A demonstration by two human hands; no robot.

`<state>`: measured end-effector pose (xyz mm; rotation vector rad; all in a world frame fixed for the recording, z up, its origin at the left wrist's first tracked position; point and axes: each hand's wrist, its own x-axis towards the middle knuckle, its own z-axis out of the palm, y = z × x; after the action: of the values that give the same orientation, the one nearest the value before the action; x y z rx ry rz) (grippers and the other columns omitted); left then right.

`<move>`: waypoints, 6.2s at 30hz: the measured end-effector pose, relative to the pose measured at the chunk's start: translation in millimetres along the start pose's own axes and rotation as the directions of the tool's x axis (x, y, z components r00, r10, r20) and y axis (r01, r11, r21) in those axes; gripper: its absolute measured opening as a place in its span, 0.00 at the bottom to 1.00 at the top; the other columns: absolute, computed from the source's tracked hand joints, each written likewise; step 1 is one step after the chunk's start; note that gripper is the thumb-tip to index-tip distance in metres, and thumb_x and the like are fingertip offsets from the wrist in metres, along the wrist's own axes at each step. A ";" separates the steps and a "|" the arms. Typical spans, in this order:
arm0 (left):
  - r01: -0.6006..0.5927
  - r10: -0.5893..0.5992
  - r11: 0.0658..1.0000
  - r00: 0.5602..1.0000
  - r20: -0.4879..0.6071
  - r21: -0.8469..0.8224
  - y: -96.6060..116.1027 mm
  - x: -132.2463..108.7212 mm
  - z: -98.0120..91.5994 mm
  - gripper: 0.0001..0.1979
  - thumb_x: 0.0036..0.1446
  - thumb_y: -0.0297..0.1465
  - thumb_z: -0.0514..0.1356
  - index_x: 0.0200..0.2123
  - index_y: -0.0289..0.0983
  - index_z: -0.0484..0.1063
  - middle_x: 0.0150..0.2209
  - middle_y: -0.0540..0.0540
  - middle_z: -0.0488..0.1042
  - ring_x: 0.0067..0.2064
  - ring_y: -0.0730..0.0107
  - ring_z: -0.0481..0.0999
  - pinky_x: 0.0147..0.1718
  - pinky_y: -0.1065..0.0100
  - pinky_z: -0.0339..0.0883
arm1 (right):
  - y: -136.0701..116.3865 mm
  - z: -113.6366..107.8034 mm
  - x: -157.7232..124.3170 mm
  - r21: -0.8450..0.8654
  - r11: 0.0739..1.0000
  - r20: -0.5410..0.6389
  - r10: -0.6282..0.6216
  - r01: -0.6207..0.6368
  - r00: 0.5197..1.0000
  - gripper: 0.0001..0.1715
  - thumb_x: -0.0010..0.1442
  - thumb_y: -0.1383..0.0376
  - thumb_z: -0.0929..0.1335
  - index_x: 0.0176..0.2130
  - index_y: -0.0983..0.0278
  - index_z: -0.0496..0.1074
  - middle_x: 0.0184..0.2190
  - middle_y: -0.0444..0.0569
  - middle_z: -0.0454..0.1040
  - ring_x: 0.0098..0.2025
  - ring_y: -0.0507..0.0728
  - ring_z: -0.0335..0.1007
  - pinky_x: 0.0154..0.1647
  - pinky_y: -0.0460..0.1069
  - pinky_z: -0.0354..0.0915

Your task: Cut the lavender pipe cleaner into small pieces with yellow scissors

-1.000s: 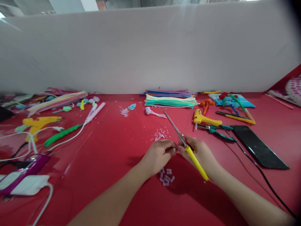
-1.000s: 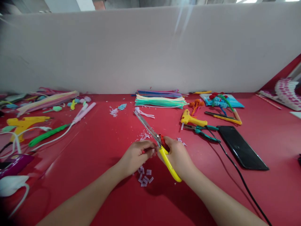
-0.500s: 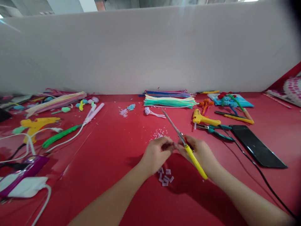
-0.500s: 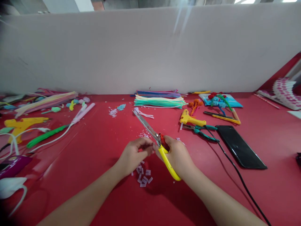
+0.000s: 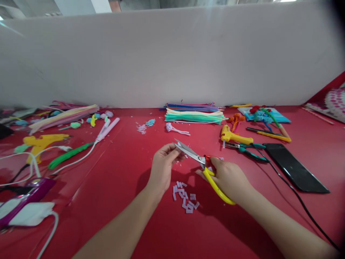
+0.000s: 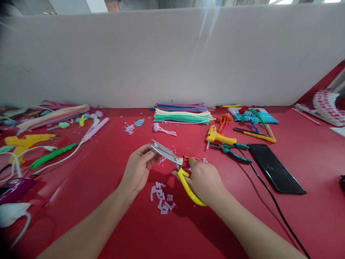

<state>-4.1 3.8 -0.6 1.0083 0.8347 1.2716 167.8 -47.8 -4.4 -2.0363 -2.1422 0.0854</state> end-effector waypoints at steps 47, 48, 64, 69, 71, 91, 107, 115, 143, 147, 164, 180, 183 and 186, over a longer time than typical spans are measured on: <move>0.033 -0.033 0.999 0.999 0.033 -0.003 7.4 -3.6 4.1 0.06 0.48 0.31 0.56 0.29 0.33 0.67 0.26 0.48 0.69 0.28 0.76 0.68 0.30 0.73 0.61 | 4.1 -6.1 1.8 -0.072 0.991 -0.068 0.110 -0.115 0.992 0.21 0.50 0.46 0.57 0.29 0.61 0.61 0.18 0.46 0.68 0.20 0.54 0.63 0.19 0.45 0.43; 0.044 -0.044 0.999 0.998 0.042 -0.004 6.8 -3.7 4.3 0.07 0.48 0.31 0.56 0.29 0.33 0.67 0.26 0.47 0.69 0.29 0.76 0.68 0.30 0.72 0.61 | 4.5 -6.3 2.4 -0.042 0.993 -0.065 0.109 -0.111 0.992 0.21 0.50 0.47 0.57 0.29 0.61 0.61 0.18 0.46 0.68 0.19 0.54 0.62 0.19 0.45 0.43; 0.181 -0.353 0.900 0.837 0.418 0.397 -2.4 -12.3 16.5 0.09 0.49 0.33 0.55 0.24 0.33 0.69 0.21 0.48 0.69 0.23 0.75 0.67 0.25 0.72 0.61 | -7.7 -6.4 -0.8 0.740 0.670 0.036 0.057 -0.064 0.998 0.09 0.50 0.60 0.61 0.25 0.63 0.62 0.18 0.39 0.60 0.21 0.48 0.55 0.21 0.42 0.53; -0.048 -0.174 0.835 0.922 0.346 0.549 -1.9 -18.7 18.5 0.04 0.47 0.29 0.55 0.25 0.36 0.69 0.23 0.50 0.69 0.27 0.73 0.67 0.28 0.71 0.61 | -4.6 1.8 0.5 0.671 0.738 0.013 0.076 -0.065 0.997 0.08 0.49 0.61 0.60 0.25 0.63 0.61 0.17 0.39 0.59 0.20 0.48 0.54 0.19 0.42 0.50; -0.141 -0.108 0.769 0.933 0.344 0.624 -2.1 -21.6 19.5 0.04 0.47 0.28 0.55 0.25 0.37 0.69 0.24 0.50 0.68 0.28 0.73 0.66 0.28 0.72 0.60 | -5.3 3.8 0.4 0.648 0.759 0.000 0.086 -0.065 0.996 0.07 0.49 0.62 0.60 0.26 0.64 0.62 0.18 0.40 0.61 0.21 0.48 0.55 0.19 0.42 0.50; -0.032 0.032 0.999 0.999 0.036 0.013 6.1 -0.9 2.3 0.04 0.49 0.28 0.56 0.27 0.33 0.68 0.24 0.49 0.68 0.26 0.77 0.67 0.29 0.73 0.61 | -2.3 -2.9 0.1 0.019 1.000 -0.023 0.021 -0.021 1.000 0.20 0.51 0.47 0.57 0.28 0.61 0.60 0.21 0.46 0.69 0.22 0.53 0.65 0.21 0.45 0.46; -0.051 0.047 0.996 0.998 -0.050 -0.080 1.0 -7.5 8.1 0.02 0.49 0.26 0.55 0.27 0.34 0.67 0.24 0.51 0.68 0.25 0.79 0.66 0.28 0.74 0.59 | -7.6 -1.4 -3.0 -0.063 0.998 -0.010 -0.016 0.016 1.000 0.19 0.55 0.52 0.55 0.30 0.63 0.62 0.21 0.48 0.71 0.23 0.54 0.66 0.21 0.46 0.43; -0.047 0.043 0.996 0.998 -0.055 -0.069 0.4 -8.1 7.9 0.02 0.49 0.27 0.55 0.28 0.34 0.67 0.24 0.50 0.68 0.26 0.78 0.65 0.28 0.73 0.59 | -7.6 -0.5 -3.0 -0.090 0.996 -0.003 -0.018 0.018 1.000 0.16 0.54 0.53 0.57 0.31 0.63 0.63 0.21 0.47 0.71 0.22 0.53 0.65 0.21 0.46 0.43; 0.000 0.000 0.998 1.000 -0.001 -0.070 1.6 -5.7 5.3 0.06 0.50 0.31 0.55 0.29 0.34 0.67 0.26 0.48 0.68 0.28 0.77 0.66 0.30 0.73 0.60 | 4.0 -8.2 2.3 -0.107 0.989 -0.039 0.098 -0.101 0.994 0.24 0.52 0.46 0.55 0.30 0.62 0.62 0.20 0.47 0.68 0.22 0.54 0.65 0.20 0.46 0.43; 0.014 -0.014 0.997 1.000 0.002 -0.081 -1.6 -4.8 4.6 0.06 0.50 0.30 0.55 0.30 0.33 0.67 0.26 0.48 0.69 0.28 0.77 0.67 0.30 0.73 0.60 | -1.0 -8.2 3.0 -0.009 0.997 0.008 0.073 -0.072 0.997 0.22 0.53 0.47 0.55 0.28 0.62 0.62 0.19 0.47 0.67 0.22 0.53 0.64 0.20 0.45 0.43; -0.221 0.002 0.768 0.939 0.343 0.601 -4.4 -17.3 14.8 0.05 0.48 0.30 0.55 0.26 0.38 0.70 0.25 0.49 0.70 0.28 0.72 0.67 0.29 0.72 0.60 | -6.6 -8.8 -2.1 0.507 0.862 -0.049 0.008 0.018 0.999 0.10 0.50 0.59 0.60 0.25 0.63 0.59 0.16 0.39 0.60 0.19 0.47 0.52 0.19 0.43 0.46; -0.324 -0.023 0.622 0.903 0.430 0.713 9.5 -2.3 0.0 0.07 0.47 0.28 0.54 0.26 0.39 0.72 0.27 0.47 0.73 0.29 0.68 0.69 0.28 0.71 0.59 | 29.3 -18.9 11.6 0.065 0.996 0.212 0.051 -0.066 0.976 0.16 0.52 0.57 0.58 0.25 0.64 0.67 0.22 0.49 0.71 0.22 0.51 0.63 0.19 0.45 0.44; -0.394 -0.187 0.559 0.797 0.574 0.730 12.9 -4.6 -3.6 0.08 0.45 0.25 0.53 0.26 0.39 0.72 0.26 0.49 0.72 0.27 0.71 0.68 0.25 0.72 0.57 | 27.8 -17.1 11.1 -0.019 0.999 0.144 0.051 -0.049 0.988 0.18 0.54 0.55 0.57 0.28 0.64 0.67 0.23 0.51 0.71 0.23 0.53 0.65 0.20 0.46 0.44; -0.499 -0.315 0.480 0.670 0.673 0.721 13.8 -9.6 -4.1 0.08 0.43 0.23 0.54 0.26 0.38 0.71 0.28 0.49 0.72 0.28 0.72 0.68 0.26 0.73 0.57 | 23.8 -15.4 11.2 -0.014 0.996 0.097 0.085 -0.084 0.992 0.19 0.54 0.53 0.57 0.29 0.63 0.67 0.22 0.51 0.71 0.24 0.54 0.65 0.20 0.46 0.44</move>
<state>-14.1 -5.0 10.5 2.2871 0.7278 0.2520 193.4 -36.6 7.7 -2.1712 -2.1150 0.1897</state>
